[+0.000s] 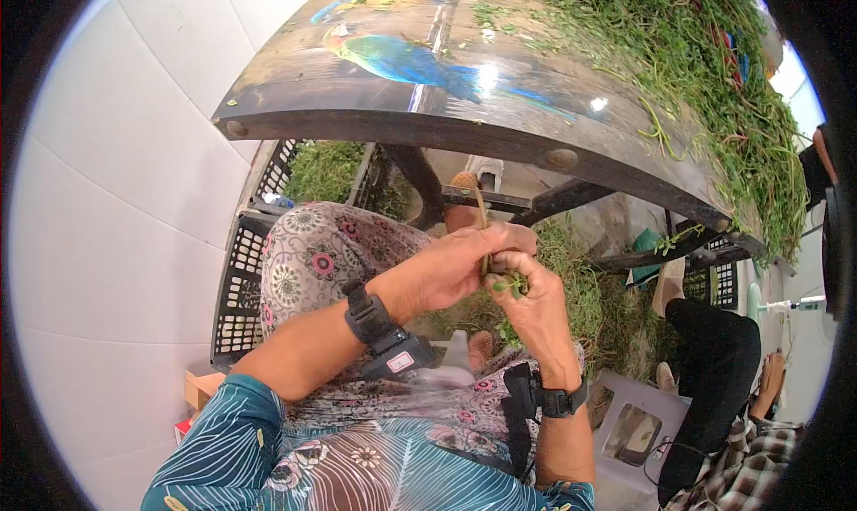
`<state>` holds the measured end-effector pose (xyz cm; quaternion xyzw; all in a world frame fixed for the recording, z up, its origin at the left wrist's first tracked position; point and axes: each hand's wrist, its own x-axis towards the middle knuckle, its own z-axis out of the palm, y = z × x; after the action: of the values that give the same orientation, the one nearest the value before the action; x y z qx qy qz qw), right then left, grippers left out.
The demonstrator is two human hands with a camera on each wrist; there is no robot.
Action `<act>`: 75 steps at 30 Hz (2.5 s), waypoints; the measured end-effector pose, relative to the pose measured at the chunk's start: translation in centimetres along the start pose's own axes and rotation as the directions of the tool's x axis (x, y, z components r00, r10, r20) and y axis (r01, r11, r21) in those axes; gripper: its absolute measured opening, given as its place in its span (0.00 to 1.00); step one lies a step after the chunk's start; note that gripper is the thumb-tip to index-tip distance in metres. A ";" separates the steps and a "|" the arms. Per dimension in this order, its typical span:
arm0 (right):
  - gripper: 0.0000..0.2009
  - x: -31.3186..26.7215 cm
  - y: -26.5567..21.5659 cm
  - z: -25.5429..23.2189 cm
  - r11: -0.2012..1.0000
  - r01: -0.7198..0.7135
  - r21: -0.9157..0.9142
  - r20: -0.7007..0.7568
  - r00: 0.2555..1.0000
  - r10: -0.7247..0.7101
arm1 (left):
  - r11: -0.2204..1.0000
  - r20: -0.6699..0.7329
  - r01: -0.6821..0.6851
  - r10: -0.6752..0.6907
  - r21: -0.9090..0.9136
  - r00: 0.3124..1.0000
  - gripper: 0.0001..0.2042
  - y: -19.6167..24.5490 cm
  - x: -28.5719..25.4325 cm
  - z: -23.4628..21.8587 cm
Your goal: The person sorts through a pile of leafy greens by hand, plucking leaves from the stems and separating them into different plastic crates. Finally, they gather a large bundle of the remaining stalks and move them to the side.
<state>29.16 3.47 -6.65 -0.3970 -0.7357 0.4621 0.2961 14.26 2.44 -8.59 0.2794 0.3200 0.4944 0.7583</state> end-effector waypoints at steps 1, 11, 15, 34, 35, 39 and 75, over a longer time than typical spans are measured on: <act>0.10 0.0 0.1 -0.1 1.000 -0.023 -0.008 0.029 0.999 0.024 | 1.000 -0.004 -0.001 0.001 0.031 1.000 0.17 0.1 -0.1 0.1; 0.06 0.0 1.3 -0.6 0.980 -0.086 0.179 -0.072 0.992 0.101 | 0.991 0.029 0.009 -0.013 0.131 1.000 0.18 -0.5 -0.5 0.3; 0.10 0.0 1.4 -2.0 0.567 -0.235 0.789 0.012 0.930 0.368 | 0.999 0.014 0.033 -0.034 0.036 0.999 0.21 -0.2 -0.3 0.3; 0.10 -0.9 2.2 -0.3 0.999 -0.044 -0.030 -0.158 0.987 0.039 | 0.995 -0.082 0.093 -0.091 0.021 0.993 0.24 0.8 -0.7 1.0; 0.10 -1.0 2.4 -0.2 0.997 -0.071 0.003 -0.158 0.985 0.070 | 0.993 -0.089 0.107 -0.103 0.039 0.991 0.24 0.9 -0.7 1.2; 0.11 -1.0 2.0 -0.1 1.000 -0.001 -0.012 -0.104 0.995 -0.001 | 0.985 -0.102 0.146 -0.137 0.087 0.985 0.22 0.9 -0.7 1.3; 0.10 -0.1 2.1 -3.0 0.912 -0.199 0.360 -0.103 0.963 0.251 | 0.740 0.071 -0.096 0.066 0.666 0.995 0.08 0.0 -0.8 0.7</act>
<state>32.24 5.22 -7.38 -0.4538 -0.5684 0.5847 0.3593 14.62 1.63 -7.98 0.5564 0.4470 0.3735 0.5925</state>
